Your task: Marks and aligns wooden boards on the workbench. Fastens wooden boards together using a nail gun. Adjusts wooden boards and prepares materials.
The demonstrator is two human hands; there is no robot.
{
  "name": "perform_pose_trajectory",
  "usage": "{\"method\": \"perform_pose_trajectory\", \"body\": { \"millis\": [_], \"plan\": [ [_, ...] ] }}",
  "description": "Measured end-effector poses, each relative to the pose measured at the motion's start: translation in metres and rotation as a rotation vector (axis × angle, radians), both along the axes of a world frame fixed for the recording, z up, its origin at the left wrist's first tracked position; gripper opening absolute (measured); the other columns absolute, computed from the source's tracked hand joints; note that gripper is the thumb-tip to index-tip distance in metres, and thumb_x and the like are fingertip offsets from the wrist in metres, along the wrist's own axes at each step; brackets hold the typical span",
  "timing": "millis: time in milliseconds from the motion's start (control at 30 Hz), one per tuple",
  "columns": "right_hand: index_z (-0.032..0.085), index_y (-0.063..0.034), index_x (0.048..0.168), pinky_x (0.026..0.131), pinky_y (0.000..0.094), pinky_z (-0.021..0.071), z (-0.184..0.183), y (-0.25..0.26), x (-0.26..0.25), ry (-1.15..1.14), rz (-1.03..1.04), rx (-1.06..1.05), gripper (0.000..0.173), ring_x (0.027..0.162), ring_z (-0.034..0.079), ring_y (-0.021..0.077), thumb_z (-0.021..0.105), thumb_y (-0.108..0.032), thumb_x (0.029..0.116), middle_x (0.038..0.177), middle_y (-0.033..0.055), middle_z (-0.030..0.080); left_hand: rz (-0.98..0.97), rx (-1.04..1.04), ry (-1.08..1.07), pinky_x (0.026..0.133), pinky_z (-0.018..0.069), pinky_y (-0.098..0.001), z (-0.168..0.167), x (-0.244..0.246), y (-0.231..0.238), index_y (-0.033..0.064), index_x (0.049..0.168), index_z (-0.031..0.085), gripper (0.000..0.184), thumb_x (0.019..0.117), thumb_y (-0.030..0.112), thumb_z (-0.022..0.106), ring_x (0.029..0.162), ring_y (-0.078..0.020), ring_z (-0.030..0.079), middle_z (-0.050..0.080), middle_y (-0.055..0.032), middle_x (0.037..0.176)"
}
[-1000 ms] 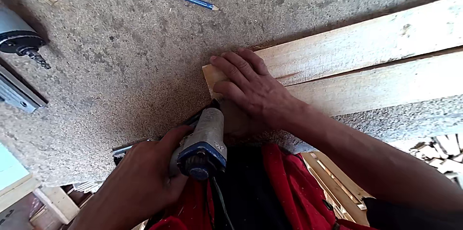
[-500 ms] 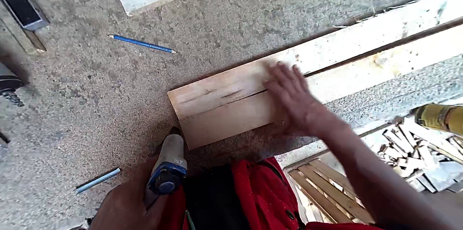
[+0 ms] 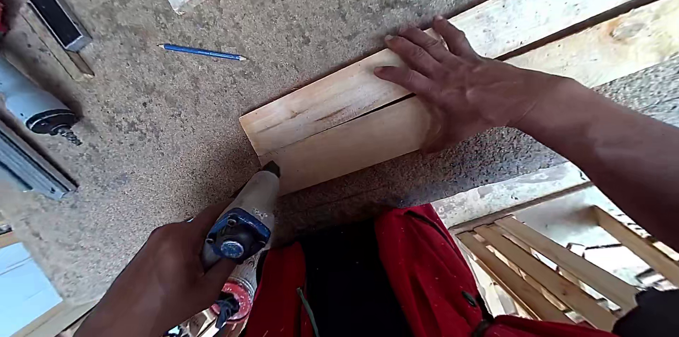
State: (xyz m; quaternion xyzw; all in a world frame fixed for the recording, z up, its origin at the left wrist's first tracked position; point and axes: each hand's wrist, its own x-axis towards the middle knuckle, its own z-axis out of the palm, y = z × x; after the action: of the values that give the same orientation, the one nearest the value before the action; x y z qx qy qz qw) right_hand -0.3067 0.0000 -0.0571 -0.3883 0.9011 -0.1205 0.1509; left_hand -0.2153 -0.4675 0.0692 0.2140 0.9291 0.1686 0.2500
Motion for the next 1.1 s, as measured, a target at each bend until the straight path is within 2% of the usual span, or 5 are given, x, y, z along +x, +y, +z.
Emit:
{"method": "perform_pose_trajectory", "body": {
  "millis": [300,500,700,800,1100],
  "plan": [
    [0.039,-0.0142,0.15,0.118,0.072,0.0153,-0.004,0.0,-0.002,0.06,0.018,-0.055,0.143,0.146,0.027,0.0551,0.082,-0.076,0.0293,0.161,0.0331,0.024,0.019,0.061,-0.184,0.051,0.0535,-0.0232,-0.016,-0.04,0.046,0.0181,0.109,0.069,0.03,0.087,0.038,0.063,0.061,0.0021,0.062,0.064,0.0113,0.072],
    [0.04,-0.0141,0.152,0.117,0.0741,0.0133,-0.005,-0.001,-0.002,0.032,0.003,-0.093,0.138,0.147,0.026,0.0551,0.08,-0.077,0.0361,0.162,0.033,0.024,0.02,0.084,-0.247,0.057,0.0568,-0.0251,-0.019,-0.055,0.053,0.0177,0.119,0.069,0.037,0.0897,0.039,0.065,0.068,0.0002,0.066,0.069,0.0074,0.079],
    [0.039,-0.0135,0.152,0.117,0.0734,0.0137,-0.005,-0.001,-0.003,0.026,0.006,-0.118,0.132,0.148,0.024,0.056,0.077,-0.078,0.0427,0.161,0.0342,0.024,0.001,0.047,-0.234,0.05,0.054,-0.0303,-0.018,-0.058,0.048,0.0164,0.109,0.068,0.033,0.0867,0.04,0.063,0.063,-0.0055,0.065,0.066,0.0056,0.074],
    [0.04,-0.0139,0.151,0.117,0.0737,0.0147,-0.005,-0.002,-0.004,0.026,0.0,-0.119,0.132,0.147,0.025,0.0561,0.077,-0.078,0.0427,0.16,0.0341,0.026,0.013,0.049,-0.249,0.051,0.0549,-0.0326,-0.02,-0.053,0.039,0.0161,0.118,0.067,0.041,0.0865,0.042,0.063,0.064,-0.0067,0.066,0.067,0.0053,0.077],
    [0.039,-0.0138,0.153,0.116,0.075,0.0152,-0.003,-0.003,-0.004,0.037,0.005,-0.097,0.129,0.147,0.024,0.0569,0.07,-0.084,0.0487,0.16,0.0344,0.025,0.036,0.048,-0.192,0.05,0.0533,-0.0284,-0.021,-0.042,0.015,0.0159,0.114,0.066,0.041,0.0847,0.044,0.062,0.063,-0.0035,0.065,0.066,0.0068,0.074]
  ]
}}
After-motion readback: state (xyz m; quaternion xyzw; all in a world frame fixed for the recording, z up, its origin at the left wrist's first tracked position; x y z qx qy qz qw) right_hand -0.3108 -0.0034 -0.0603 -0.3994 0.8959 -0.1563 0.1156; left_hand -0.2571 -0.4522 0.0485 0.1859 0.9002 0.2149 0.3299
